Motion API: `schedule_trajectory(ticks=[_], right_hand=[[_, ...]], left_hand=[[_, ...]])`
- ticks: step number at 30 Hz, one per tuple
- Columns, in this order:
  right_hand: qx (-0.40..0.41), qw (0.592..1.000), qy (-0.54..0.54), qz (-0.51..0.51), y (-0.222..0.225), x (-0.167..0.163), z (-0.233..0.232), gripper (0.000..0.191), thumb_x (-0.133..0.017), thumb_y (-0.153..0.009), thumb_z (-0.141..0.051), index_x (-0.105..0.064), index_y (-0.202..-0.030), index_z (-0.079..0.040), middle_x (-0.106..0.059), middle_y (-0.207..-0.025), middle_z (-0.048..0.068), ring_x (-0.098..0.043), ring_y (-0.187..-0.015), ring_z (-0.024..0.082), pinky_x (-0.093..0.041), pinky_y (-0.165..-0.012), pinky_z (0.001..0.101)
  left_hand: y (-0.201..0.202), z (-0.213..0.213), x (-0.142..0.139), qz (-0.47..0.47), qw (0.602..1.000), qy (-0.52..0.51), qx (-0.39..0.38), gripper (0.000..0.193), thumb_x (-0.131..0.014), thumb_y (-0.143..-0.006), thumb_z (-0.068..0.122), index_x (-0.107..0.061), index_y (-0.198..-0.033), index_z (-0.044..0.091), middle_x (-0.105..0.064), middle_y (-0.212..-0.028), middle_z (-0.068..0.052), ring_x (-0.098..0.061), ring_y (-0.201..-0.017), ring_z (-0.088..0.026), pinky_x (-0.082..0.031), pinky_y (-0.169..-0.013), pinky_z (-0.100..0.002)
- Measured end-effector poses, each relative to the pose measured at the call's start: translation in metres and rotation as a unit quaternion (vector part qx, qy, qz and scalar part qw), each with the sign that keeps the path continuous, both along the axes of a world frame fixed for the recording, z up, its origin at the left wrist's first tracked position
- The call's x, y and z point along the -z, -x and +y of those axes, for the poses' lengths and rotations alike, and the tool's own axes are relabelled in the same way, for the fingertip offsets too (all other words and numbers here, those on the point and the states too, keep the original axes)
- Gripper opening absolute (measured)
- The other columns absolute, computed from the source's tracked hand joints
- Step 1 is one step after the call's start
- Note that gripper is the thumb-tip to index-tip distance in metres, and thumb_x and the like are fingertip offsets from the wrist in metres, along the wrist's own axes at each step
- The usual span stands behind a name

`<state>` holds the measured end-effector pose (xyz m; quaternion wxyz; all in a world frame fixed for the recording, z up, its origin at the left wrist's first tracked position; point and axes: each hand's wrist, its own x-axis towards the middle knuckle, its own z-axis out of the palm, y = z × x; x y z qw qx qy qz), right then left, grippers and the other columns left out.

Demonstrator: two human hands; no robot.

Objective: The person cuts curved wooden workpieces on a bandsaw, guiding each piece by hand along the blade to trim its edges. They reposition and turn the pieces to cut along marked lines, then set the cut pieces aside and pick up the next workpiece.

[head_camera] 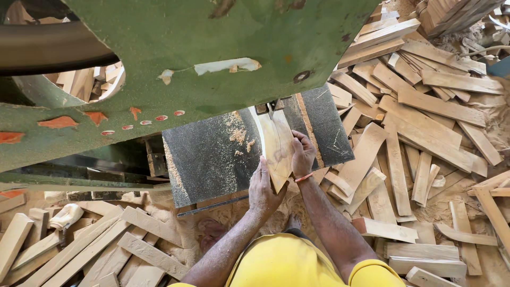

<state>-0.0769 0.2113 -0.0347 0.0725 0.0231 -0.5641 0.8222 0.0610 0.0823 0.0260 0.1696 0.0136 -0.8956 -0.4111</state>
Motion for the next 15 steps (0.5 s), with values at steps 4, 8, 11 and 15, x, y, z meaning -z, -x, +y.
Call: schedule_trajectory(ticks=[4, 8, 11, 15], right_hand=[[0.002, 1.0, -0.019, -0.008, 0.007, 0.003, 0.001, 0.025, -0.059, -0.103, -0.007, -0.069, -0.121, 0.006, -0.073, -0.109, 0.007, -0.066, -0.093, 0.008, -0.054, -0.084, 0.0213], [-0.008, 1.0, -0.015, -0.005, 0.013, 0.001, 0.001, 0.025, -0.059, -0.103, -0.007, -0.069, -0.122, 0.006, -0.073, -0.11, 0.007, -0.065, -0.093, 0.007, -0.054, -0.085, 0.0208], [-0.012, 1.0, -0.019, -0.001, 0.017, -0.001, 0.0, 0.025, -0.059, -0.103, -0.008, -0.069, -0.122, 0.006, -0.074, -0.109, 0.007, -0.065, -0.092, 0.007, -0.054, -0.083, 0.0206], [-0.014, 0.999, -0.036, 0.005, 0.02, -0.006, -0.001, 0.026, -0.06, -0.102, -0.009, -0.068, -0.121, 0.007, -0.074, -0.109, 0.008, -0.067, -0.092, 0.008, -0.057, -0.083, 0.0213]], left_hand=[[0.004, 0.002, -0.001, 0.001, 1.0, 0.003, -0.003, 0.106, -0.084, -0.08, 0.031, -0.023, -0.153, -0.017, -0.047, -0.145, -0.039, -0.051, -0.134, -0.05, -0.043, -0.11, -0.053], [0.008, 0.004, -0.002, 0.005, 1.0, 0.012, -0.009, 0.106, -0.084, -0.081, 0.031, -0.024, -0.153, -0.017, -0.045, -0.146, -0.04, -0.05, -0.134, -0.051, -0.043, -0.11, -0.053], [0.011, 0.004, -0.003, 0.01, 1.0, 0.011, -0.009, 0.105, -0.083, -0.082, 0.031, -0.024, -0.152, -0.017, -0.046, -0.145, -0.041, -0.051, -0.133, -0.051, -0.043, -0.109, -0.053], [0.013, 0.007, -0.003, -0.001, 1.0, 0.013, -0.014, 0.102, -0.082, -0.085, 0.033, -0.024, -0.151, -0.019, -0.047, -0.142, -0.042, -0.052, -0.131, -0.051, -0.044, -0.107, -0.054]])
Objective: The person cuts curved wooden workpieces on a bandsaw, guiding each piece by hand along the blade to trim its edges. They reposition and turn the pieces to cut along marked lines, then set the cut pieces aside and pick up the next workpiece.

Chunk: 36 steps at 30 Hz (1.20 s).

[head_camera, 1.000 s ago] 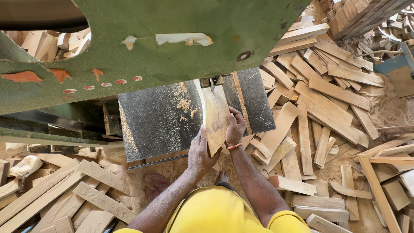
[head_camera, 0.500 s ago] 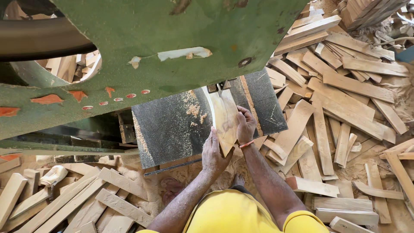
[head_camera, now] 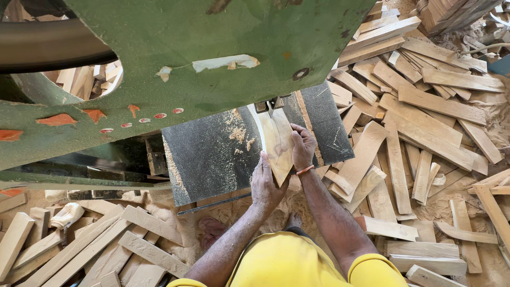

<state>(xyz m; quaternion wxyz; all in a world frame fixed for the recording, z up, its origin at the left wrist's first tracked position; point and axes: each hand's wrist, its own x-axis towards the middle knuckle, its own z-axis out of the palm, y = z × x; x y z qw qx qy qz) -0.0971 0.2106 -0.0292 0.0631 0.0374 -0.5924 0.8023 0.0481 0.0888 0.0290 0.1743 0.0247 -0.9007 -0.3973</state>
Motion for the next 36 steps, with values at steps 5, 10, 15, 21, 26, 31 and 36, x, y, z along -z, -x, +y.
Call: schedule_trajectory(ticks=[5, 10, 15, 21, 26, 31, 36], right_hand=[[-0.02, 0.999, 0.029, -0.004, 0.005, -0.007, -0.001, 0.027, -0.061, -0.102, -0.008, -0.068, -0.122, 0.008, -0.074, -0.109, 0.008, -0.067, -0.092, 0.008, -0.056, -0.083, 0.0209], [-0.019, 1.0, 0.01, -0.005, 0.009, -0.012, -0.005, 0.027, -0.061, -0.102, -0.008, -0.07, -0.122, 0.008, -0.074, -0.109, 0.007, -0.065, -0.091, 0.007, -0.055, -0.082, 0.0202], [-0.041, 0.999, 0.012, 0.012, -0.001, -0.01, 0.0, 0.023, -0.059, -0.103, -0.008, -0.07, -0.121, 0.003, -0.074, -0.11, 0.004, -0.066, -0.093, 0.006, -0.055, -0.083, 0.0195], [0.03, 0.987, -0.155, -0.035, -0.017, -0.011, 0.015, 0.022, -0.061, -0.102, -0.009, -0.074, -0.115, 0.002, -0.074, -0.091, 0.002, -0.059, -0.066, 0.003, -0.049, -0.053, 0.0188], [0.014, 0.999, -0.042, 0.002, -0.003, -0.013, 0.004, 0.022, -0.065, -0.102, -0.008, -0.074, -0.117, 0.004, -0.074, -0.097, -0.002, -0.058, -0.078, -0.001, -0.047, -0.067, 0.0149], [0.04, 0.992, -0.113, -0.028, 0.006, -0.017, 0.001, 0.022, -0.067, -0.101, -0.009, -0.078, -0.116, 0.004, -0.068, -0.085, -0.001, -0.049, -0.068, 0.002, -0.038, -0.058, 0.0177], [0.034, 0.996, -0.082, -0.014, 0.013, -0.021, -0.002, 0.021, -0.066, -0.099, -0.009, -0.077, -0.113, 0.004, -0.072, -0.094, -0.003, -0.056, -0.076, 0.0, -0.047, -0.067, 0.0159]], left_hand=[[0.004, 0.002, -0.002, -0.008, 1.0, -0.002, -0.006, 0.102, -0.081, -0.087, 0.033, -0.023, -0.152, -0.021, -0.048, -0.14, -0.042, -0.053, -0.129, -0.051, -0.045, -0.107, -0.054], [0.008, -0.001, -0.004, 0.012, 1.0, 0.002, -0.007, 0.104, -0.083, -0.084, 0.035, -0.025, -0.151, -0.02, -0.047, -0.142, -0.042, -0.053, -0.129, -0.051, -0.045, -0.107, -0.054], [-0.003, 0.0, -0.002, -0.017, 1.0, -0.013, -0.006, 0.105, -0.083, -0.081, 0.029, -0.023, -0.153, -0.018, -0.047, -0.145, -0.04, -0.053, -0.129, -0.051, -0.045, -0.108, -0.053], [-0.017, 0.009, 0.0, -0.005, 1.0, -0.015, 0.021, 0.113, -0.086, -0.074, 0.025, -0.017, -0.153, -0.019, -0.042, -0.145, -0.043, -0.05, -0.133, -0.051, -0.042, -0.111, -0.053], [-0.005, 0.007, 0.005, -0.002, 1.0, -0.001, 0.007, 0.111, -0.086, -0.075, 0.024, -0.019, -0.154, -0.017, -0.043, -0.147, -0.042, -0.05, -0.134, -0.051, -0.043, -0.111, -0.052], [0.003, 0.004, 0.008, -0.027, 1.0, 0.007, 0.009, 0.112, -0.086, -0.078, 0.029, -0.017, -0.152, -0.02, -0.043, -0.144, -0.043, -0.052, -0.131, -0.05, -0.045, -0.109, -0.052], [0.008, 0.005, 0.008, -0.003, 1.0, 0.012, -0.005, 0.109, -0.086, -0.081, 0.029, -0.019, -0.153, -0.019, -0.042, -0.147, -0.043, -0.053, -0.131, -0.051, -0.045, -0.109, -0.052]])
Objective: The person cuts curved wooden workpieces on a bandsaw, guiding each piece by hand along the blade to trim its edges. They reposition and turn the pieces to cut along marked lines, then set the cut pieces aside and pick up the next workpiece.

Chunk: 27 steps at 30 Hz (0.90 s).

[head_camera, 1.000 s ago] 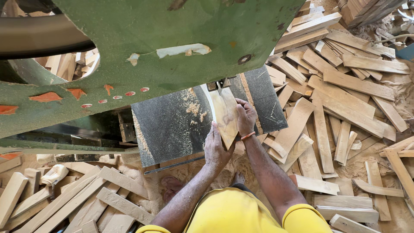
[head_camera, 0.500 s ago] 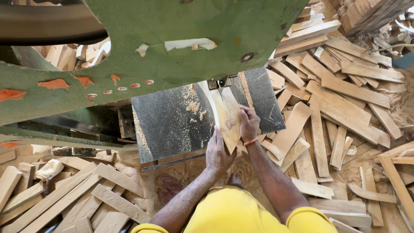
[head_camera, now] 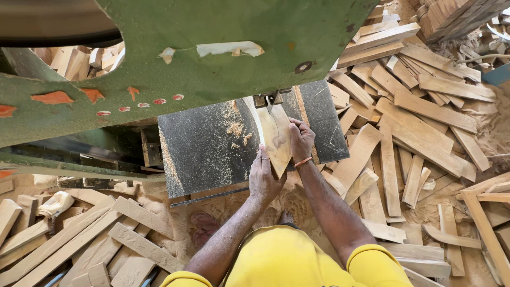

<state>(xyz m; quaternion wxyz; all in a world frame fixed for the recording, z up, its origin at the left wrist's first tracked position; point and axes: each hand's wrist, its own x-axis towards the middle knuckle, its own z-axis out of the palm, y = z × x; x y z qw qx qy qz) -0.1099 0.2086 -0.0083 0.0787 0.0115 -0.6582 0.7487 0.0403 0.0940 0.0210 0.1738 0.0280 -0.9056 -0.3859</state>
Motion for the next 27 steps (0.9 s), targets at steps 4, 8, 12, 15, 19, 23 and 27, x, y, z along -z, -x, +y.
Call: schedule_trajectory(ticks=[4, 8, 12, 15, 19, 23, 27], right_hand=[[-0.006, 1.0, -0.002, -0.005, 0.005, -0.002, -0.001, 0.021, -0.065, -0.098, -0.009, -0.077, -0.111, 0.003, -0.074, -0.095, 0.0, -0.06, -0.077, 0.002, -0.05, -0.068, 0.0167], [-0.003, 1.0, -0.01, -0.01, 0.008, -0.003, -0.003, 0.022, -0.065, -0.098, -0.009, -0.077, -0.111, 0.003, -0.075, -0.096, 0.001, -0.063, -0.079, 0.003, -0.052, -0.07, 0.0177], [-0.02, 1.0, 0.009, 0.002, 0.012, -0.005, -0.005, 0.022, -0.064, -0.098, -0.01, -0.076, -0.111, 0.003, -0.076, -0.099, 0.001, -0.065, -0.084, 0.003, -0.054, -0.075, 0.0184], [-0.017, 1.0, -0.009, -0.005, 0.016, -0.005, -0.005, 0.024, -0.064, -0.097, -0.01, -0.076, -0.112, 0.004, -0.075, -0.098, 0.002, -0.063, -0.083, 0.004, -0.054, -0.074, 0.019], [-0.016, 1.0, -0.021, -0.007, 0.021, -0.007, -0.007, 0.024, -0.064, -0.098, -0.01, -0.077, -0.113, 0.004, -0.075, -0.098, 0.003, -0.062, -0.082, 0.005, -0.052, -0.073, 0.0194], [-0.015, 1.0, -0.016, 0.001, 0.023, -0.01, -0.01, 0.024, -0.063, -0.097, -0.01, -0.077, -0.112, 0.004, -0.076, -0.1, 0.004, -0.064, -0.084, 0.006, -0.054, -0.075, 0.0204], [-0.015, 1.0, -0.023, -0.003, 0.025, -0.014, -0.011, 0.024, -0.063, -0.096, -0.01, -0.076, -0.111, 0.004, -0.076, -0.099, 0.004, -0.065, -0.083, 0.006, -0.056, -0.075, 0.0206]], left_hand=[[0.004, 0.001, -0.001, 0.017, 1.0, 0.002, -0.009, 0.109, -0.085, -0.077, 0.027, -0.02, -0.153, -0.019, -0.043, -0.146, -0.043, -0.052, -0.132, -0.051, -0.045, -0.109, -0.052], [0.007, 0.001, -0.001, 0.014, 1.0, 0.0, -0.012, 0.108, -0.085, -0.079, 0.026, -0.02, -0.153, -0.019, -0.044, -0.146, -0.043, -0.053, -0.131, -0.051, -0.045, -0.109, -0.052], [0.011, 0.0, -0.001, 0.022, 1.0, -0.005, -0.012, 0.108, -0.085, -0.079, 0.026, -0.021, -0.153, -0.019, -0.045, -0.145, -0.042, -0.053, -0.131, -0.051, -0.045, -0.11, -0.052], [0.015, -0.001, -0.002, 0.023, 1.0, -0.007, -0.017, 0.108, -0.085, -0.078, 0.026, -0.021, -0.152, -0.02, -0.044, -0.144, -0.043, -0.053, -0.131, -0.051, -0.045, -0.109, -0.052], [0.018, -0.001, -0.003, 0.023, 1.0, -0.005, -0.021, 0.105, -0.085, -0.079, 0.026, -0.023, -0.151, -0.019, -0.045, -0.146, -0.043, -0.053, -0.131, -0.051, -0.045, -0.109, -0.051], [0.02, -0.002, -0.005, 0.019, 1.0, -0.01, -0.021, 0.106, -0.086, -0.079, 0.027, -0.023, -0.151, -0.019, -0.045, -0.145, -0.043, -0.053, -0.131, -0.051, -0.045, -0.108, -0.051], [0.023, -0.004, -0.007, 0.012, 1.0, -0.012, -0.019, 0.108, -0.085, -0.077, 0.026, -0.022, -0.152, -0.019, -0.045, -0.143, -0.043, -0.053, -0.129, -0.05, -0.045, -0.109, -0.051]])
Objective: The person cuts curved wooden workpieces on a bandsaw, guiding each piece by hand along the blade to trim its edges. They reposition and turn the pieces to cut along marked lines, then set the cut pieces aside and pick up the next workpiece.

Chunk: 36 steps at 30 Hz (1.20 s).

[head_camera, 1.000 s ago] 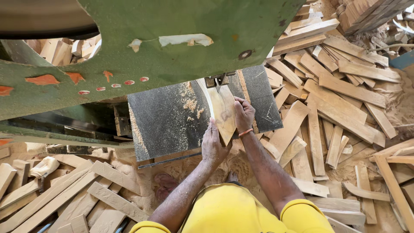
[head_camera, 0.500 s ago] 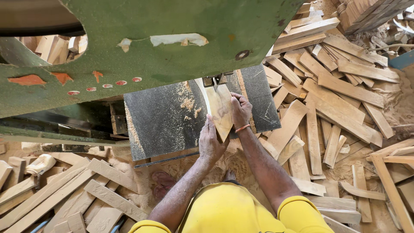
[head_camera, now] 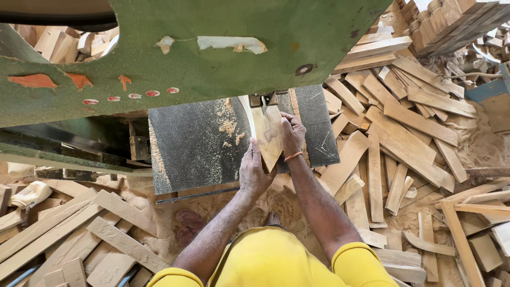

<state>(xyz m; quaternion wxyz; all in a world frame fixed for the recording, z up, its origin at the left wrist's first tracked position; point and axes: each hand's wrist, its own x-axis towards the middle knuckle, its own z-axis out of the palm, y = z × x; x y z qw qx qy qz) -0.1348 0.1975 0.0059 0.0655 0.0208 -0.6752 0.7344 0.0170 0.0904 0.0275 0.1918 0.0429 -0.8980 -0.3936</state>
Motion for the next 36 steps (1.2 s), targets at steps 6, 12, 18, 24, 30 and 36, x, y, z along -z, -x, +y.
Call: schedule_trajectory(ticks=[6, 12, 18, 24, 30, 36], right_hand=[[-0.014, 1.0, 0.023, -0.002, 0.007, -0.001, -0.002, 0.024, -0.064, -0.097, -0.01, -0.076, -0.113, 0.004, -0.075, -0.098, 0.004, -0.064, -0.08, 0.005, -0.054, -0.071, 0.0197], [-0.031, 0.999, 0.042, -0.01, 0.01, -0.004, -0.004, 0.024, -0.062, -0.097, -0.009, -0.075, -0.112, 0.005, -0.075, -0.097, 0.004, -0.064, -0.076, 0.005, -0.054, -0.068, 0.0188], [-0.031, 0.998, 0.053, -0.009, 0.015, -0.005, -0.006, 0.023, -0.063, -0.098, -0.008, -0.075, -0.111, 0.005, -0.075, -0.095, 0.004, -0.063, -0.075, 0.004, -0.053, -0.066, 0.0191], [-0.031, 0.998, 0.059, 0.012, 0.024, -0.004, -0.007, 0.022, -0.064, -0.097, -0.008, -0.075, -0.112, 0.005, -0.075, -0.096, 0.002, -0.063, -0.078, 0.004, -0.053, -0.07, 0.018], [-0.013, 1.0, 0.001, 0.018, 0.03, -0.008, -0.011, 0.024, -0.064, -0.095, -0.009, -0.076, -0.112, 0.004, -0.073, -0.092, -0.002, -0.061, -0.077, 0.002, -0.051, -0.068, 0.0164], [-0.017, 1.0, 0.001, -0.002, 0.034, -0.011, -0.013, 0.025, -0.065, -0.096, -0.011, -0.076, -0.113, 0.003, -0.065, -0.084, -0.005, -0.051, -0.071, 0.002, -0.042, -0.061, 0.0172]], left_hand=[[0.004, 0.0, 0.001, -0.002, 1.0, 0.002, -0.007, 0.109, -0.086, -0.078, 0.026, -0.021, -0.152, -0.02, -0.046, -0.143, -0.042, -0.054, -0.129, -0.05, -0.046, -0.109, -0.05], [0.009, 0.001, 0.003, 0.005, 1.0, -0.003, -0.007, 0.109, -0.086, -0.077, 0.026, -0.021, -0.151, -0.02, -0.045, -0.144, -0.043, -0.055, -0.128, -0.05, -0.046, -0.107, -0.05], [0.012, 0.001, 0.002, 0.001, 1.0, -0.001, -0.016, 0.107, -0.085, -0.078, 0.026, -0.022, -0.153, -0.018, -0.046, -0.145, -0.041, -0.055, -0.128, -0.049, -0.047, -0.107, -0.05], [0.02, -0.001, 0.004, -0.001, 1.0, -0.002, -0.014, 0.112, -0.086, -0.076, 0.025, -0.019, -0.154, -0.018, -0.045, -0.145, -0.041, -0.055, -0.127, -0.049, -0.046, -0.106, -0.05], [0.026, -0.002, 0.008, 0.019, 1.0, 0.014, -0.02, 0.112, -0.087, -0.076, 0.027, -0.019, -0.153, -0.018, -0.043, -0.144, -0.043, -0.054, -0.13, -0.05, -0.046, -0.109, -0.051], [0.03, -0.003, 0.007, -0.006, 1.0, -0.012, -0.02, 0.111, -0.087, -0.077, 0.023, -0.019, -0.153, -0.019, -0.042, -0.147, -0.042, -0.054, -0.129, -0.048, -0.046, -0.108, -0.05]])
